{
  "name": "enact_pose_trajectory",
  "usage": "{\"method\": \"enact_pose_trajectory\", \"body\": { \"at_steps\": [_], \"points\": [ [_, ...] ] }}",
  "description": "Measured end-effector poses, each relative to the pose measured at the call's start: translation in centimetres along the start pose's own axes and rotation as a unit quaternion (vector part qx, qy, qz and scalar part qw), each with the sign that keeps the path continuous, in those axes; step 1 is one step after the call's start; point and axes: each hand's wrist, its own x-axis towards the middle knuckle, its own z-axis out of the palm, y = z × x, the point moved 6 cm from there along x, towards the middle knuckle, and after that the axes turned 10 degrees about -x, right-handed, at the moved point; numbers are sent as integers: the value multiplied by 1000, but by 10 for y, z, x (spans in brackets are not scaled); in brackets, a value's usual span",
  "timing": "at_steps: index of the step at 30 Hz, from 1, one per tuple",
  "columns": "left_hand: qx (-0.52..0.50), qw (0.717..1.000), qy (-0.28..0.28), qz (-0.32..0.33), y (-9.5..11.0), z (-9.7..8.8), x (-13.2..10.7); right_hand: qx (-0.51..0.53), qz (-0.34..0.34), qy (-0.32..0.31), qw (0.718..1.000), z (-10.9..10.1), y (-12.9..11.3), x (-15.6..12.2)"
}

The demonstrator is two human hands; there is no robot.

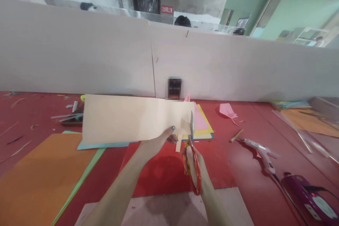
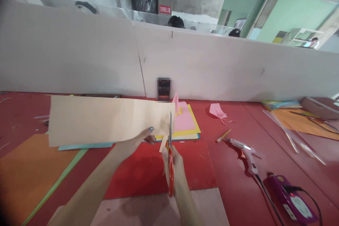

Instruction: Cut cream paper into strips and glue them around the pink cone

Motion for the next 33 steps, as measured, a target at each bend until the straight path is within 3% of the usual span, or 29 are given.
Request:
{"method": "enact_pose_trajectory", "body": {
  "at_steps": [6,17,33],
  "points": [
    [15,999,24,-34,6,2,-3,-24,-38,17,999,-2,-9,-5],
    [-7,1000,26,-1,6,2,-1,-39,-35,36,998,-3,-5,-6],
    [-38,998,47,12,6,4,-1,24,14,18,999,0,-4,-10]
  ]
}}
